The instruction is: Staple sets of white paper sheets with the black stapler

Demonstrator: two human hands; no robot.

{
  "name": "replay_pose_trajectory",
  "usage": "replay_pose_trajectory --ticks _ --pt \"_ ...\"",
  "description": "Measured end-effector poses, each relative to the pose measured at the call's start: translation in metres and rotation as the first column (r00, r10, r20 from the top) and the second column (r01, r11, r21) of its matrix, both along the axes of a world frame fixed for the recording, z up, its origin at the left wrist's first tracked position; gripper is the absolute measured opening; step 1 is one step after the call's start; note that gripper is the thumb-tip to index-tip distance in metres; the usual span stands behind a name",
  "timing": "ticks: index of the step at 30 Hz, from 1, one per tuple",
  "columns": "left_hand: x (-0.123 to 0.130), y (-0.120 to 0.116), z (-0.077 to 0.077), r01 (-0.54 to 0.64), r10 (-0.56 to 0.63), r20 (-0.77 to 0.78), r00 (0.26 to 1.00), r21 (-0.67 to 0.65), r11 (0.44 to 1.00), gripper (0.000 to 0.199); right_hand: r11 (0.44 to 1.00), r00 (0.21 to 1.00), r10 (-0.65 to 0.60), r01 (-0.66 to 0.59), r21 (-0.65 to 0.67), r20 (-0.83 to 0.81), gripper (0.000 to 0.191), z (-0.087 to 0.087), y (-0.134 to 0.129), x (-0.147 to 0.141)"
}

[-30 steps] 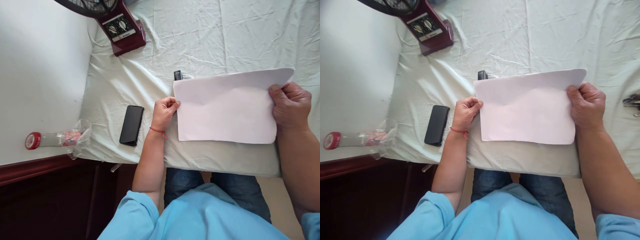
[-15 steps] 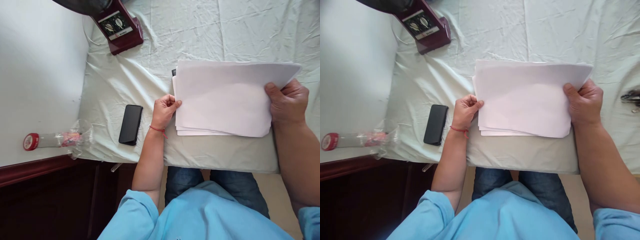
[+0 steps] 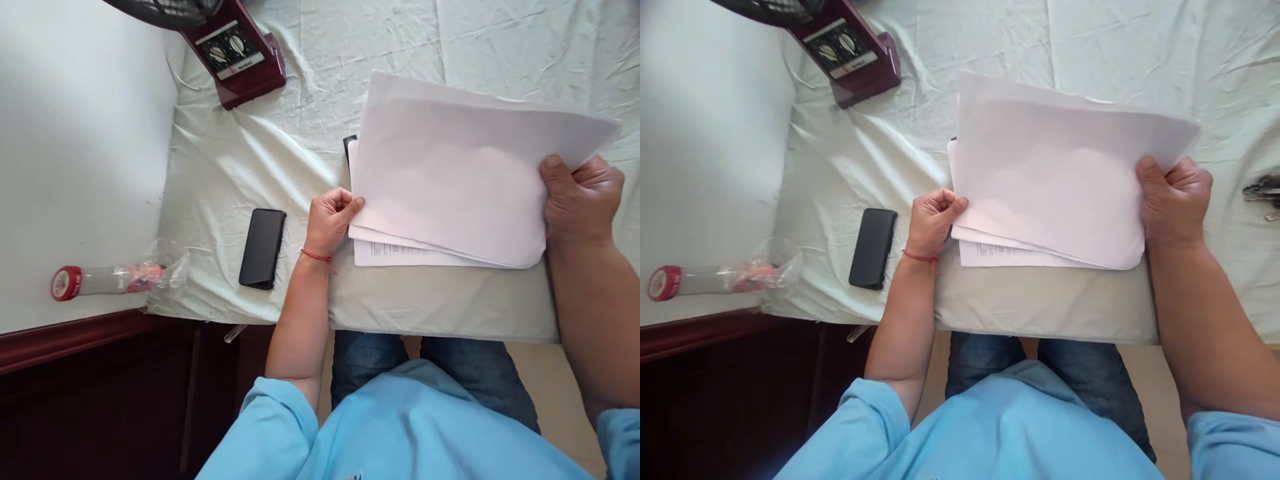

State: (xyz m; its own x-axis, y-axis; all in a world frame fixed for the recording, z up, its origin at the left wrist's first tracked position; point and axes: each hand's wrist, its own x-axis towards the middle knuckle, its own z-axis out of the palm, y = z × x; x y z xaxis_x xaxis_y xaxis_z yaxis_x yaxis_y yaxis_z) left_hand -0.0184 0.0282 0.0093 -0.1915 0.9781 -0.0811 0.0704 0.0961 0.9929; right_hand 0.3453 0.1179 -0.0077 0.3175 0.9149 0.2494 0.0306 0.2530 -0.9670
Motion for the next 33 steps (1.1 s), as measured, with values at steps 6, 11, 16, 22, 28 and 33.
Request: replay_pose_trajectory --ticks 6,11,16,22,28,33 --pt "0.002 -0.001 0.004 -0.041 0.046 -0.081 0.996 0.066 0.997 0.068 1.000 1.000 0.010 -0.010 -0.013 0.004 0.059 -0.001 0.000 0.002" --pt "-0.003 0.001 0.000 0.114 -0.116 0.092 0.989 0.031 0.993 0.053 1.000 1.000 -0.014 0.014 0.012 0.013 0.064 -0.005 0.004 0.008" --pt "-0.007 0.002 -0.003 0.084 -0.085 0.029 0.996 0.021 0.996 0.056 0.999 1.000 0.019 -0.018 0.052 -0.017 0.064 -0.006 0.004 0.007" --pt "-0.004 0.000 0.003 0.061 -0.062 -0.102 0.993 -0.010 0.998 0.066 0.998 0.999 0.033 -0.032 0.050 -0.013 0.061 -0.004 0.002 0.005" --pt "-0.001 0.001 0.000 -0.035 0.036 -0.011 0.999 0.045 0.998 0.062 0.998 1.000 0.017 -0.016 0.053 -0.021 0.059 -0.008 0.005 0.009" --pt "-0.005 0.002 0.002 0.138 -0.139 0.047 0.989 0.026 0.990 0.046 0.996 1.000 0.014 -0.013 0.090 -0.011 0.058 -0.015 0.011 0.015"
